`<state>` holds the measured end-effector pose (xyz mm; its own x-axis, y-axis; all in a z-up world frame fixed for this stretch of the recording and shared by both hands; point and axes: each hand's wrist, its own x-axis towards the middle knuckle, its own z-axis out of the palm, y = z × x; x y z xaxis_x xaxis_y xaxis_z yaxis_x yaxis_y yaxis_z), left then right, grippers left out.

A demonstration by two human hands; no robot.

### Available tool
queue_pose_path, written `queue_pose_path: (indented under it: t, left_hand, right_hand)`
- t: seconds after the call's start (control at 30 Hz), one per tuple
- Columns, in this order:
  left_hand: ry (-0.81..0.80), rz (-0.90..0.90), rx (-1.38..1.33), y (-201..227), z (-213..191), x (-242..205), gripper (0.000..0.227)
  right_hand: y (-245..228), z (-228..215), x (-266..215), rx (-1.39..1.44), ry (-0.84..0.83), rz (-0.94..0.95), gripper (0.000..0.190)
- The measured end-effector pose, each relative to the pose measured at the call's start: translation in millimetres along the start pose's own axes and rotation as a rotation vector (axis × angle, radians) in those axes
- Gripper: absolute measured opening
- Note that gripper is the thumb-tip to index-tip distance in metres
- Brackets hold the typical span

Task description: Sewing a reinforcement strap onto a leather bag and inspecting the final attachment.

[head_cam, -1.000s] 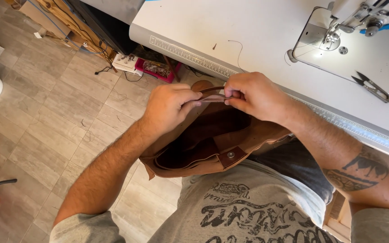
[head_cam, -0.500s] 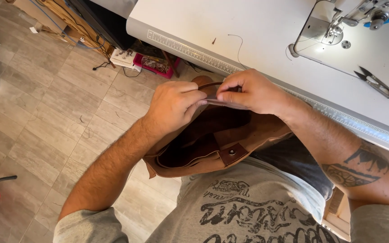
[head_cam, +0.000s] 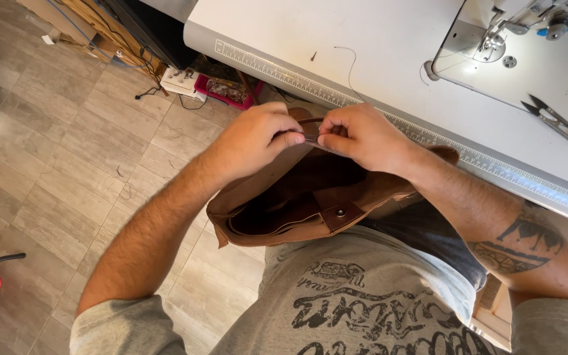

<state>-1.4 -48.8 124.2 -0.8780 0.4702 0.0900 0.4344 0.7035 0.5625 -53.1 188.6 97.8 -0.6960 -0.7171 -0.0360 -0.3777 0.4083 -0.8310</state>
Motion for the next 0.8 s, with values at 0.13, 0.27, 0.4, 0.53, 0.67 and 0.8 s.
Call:
queue_pose_path:
  t: [0.13, 0.27, 0.4, 0.53, 0.67, 0.8]
  left_hand:
    - [-0.122, -0.008, 0.027, -2, -1, 8, 0.018]
    - [-0.138, 0.056, 0.066, -25, 17, 18, 0.017]
    - [-0.125, 0.087, 0.051, -29, 24, 23, 0.019]
    - [-0.045, 0.083, 0.185, -12, 31, 15, 0.023]
    - [0.01, 0.053, 0.118, -2, 21, -7, 0.036]
    - [-0.046, -0.062, -0.387, -20, -1, -66, 0.073]
  right_hand:
    - [-5, 10, -8, -0.287, 0.079, -0.125, 0.012]
    - [-3, 14, -12, -0.378, 0.113, -0.152, 0.011]
    - [-6, 4, -15, -0.286, 0.066, -0.113, 0.012]
    - [-10, 4, -24, -0.23, 0.034, -0.079, 0.017]
    - [-5, 9, -21, -0.345, 0.057, -0.15, 0.021]
    - [-8, 2, -25, -0.268, 0.092, -0.169, 0.016]
